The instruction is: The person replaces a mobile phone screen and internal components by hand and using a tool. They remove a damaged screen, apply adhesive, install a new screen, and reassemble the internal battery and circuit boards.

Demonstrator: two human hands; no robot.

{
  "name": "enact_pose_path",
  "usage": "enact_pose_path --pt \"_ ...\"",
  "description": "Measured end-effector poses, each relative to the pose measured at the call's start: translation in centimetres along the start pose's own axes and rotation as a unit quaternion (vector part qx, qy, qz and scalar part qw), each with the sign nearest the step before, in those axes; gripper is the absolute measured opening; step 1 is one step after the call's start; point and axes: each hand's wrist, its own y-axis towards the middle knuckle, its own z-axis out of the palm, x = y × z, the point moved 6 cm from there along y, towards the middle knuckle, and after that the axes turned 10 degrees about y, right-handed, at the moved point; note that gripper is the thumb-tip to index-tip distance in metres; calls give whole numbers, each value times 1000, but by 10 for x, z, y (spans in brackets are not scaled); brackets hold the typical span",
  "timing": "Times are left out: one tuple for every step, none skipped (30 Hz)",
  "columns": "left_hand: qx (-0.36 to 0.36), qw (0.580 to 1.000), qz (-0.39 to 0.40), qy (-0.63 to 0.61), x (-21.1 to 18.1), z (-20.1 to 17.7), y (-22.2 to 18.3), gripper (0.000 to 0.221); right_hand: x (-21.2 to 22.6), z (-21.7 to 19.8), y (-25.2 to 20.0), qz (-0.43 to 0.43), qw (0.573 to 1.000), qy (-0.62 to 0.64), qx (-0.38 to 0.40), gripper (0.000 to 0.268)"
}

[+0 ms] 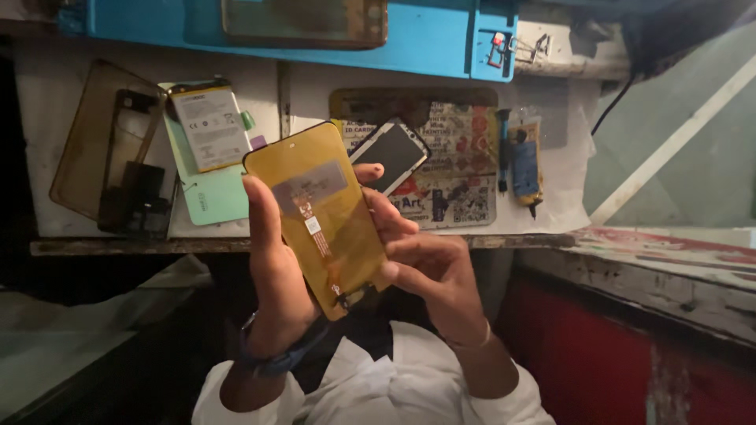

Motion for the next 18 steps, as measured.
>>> enact_pose_path --pt "1 1000 -4 -9 1 0 0 107 -2 0 2 -8 1000 -4 -1 16" --pt "2 1000 -8 -17 1 0 0 107 -6 -2 3 -4 1000 12 -17 15" --pt "11 999 1 -45 0 1 0 106 -11 -4 5 1 999 29 -32 15" --pt "21 997 9 -72 0 4 0 105 -14 -7 6 5 998 44 -47 16" --pt "30 994 18 -100 -2 7 -1 105 -18 -7 6 13 997 54 -48 15" --pt "-12 998 20 -65 -3 4 -1 104 -21 -7 7 20 997 63 -48 15" --pt "-54 998 23 -29 -5 1 -3 103 -23 -7 6 27 996 73 -48 15" --pt "-95 995 27 7 -7 -2 -4 101 -25 -6 7 28 995 79 -45 15" --pt "-86 996 32 6 -9 1 -4 101 -27 -5 9 29 995 85 -42 14" --pt "-76 996 39 6 -9 4 -5 101 -28 -4 11 30 995 90 -39 13" --pt "-65 997 45 5 -10 6 -5 100 -30 -3 12 34 994 97 -36 15" --pt "-63 996 57 40 -11 7 -6 100 -31 -2 13 39 993 105 -35 16" --pt "-60 993 68 74 -11 8 -7 99 -33 -1 14 44 992 112 -34 17" --pt "-58 989 79 108 -11 9 -7 99 -34 -1 16 42 993 109 -34 17" --pt "-62 991 75 91 -10 8 -8 97 -35 -1 17 40 993 105 -33 17" --pt "-65 993 71 74 -9 7 -9 95 -35 -1 18 37 994 102 -32 18" --pt "-68 994 67 58 -9 7 -9 93 -35 0 19 35 994 103 -21 18" --pt "-72 995 62 25 -9 6 -8 90 -35 0 19 34 994 104 -9 18"
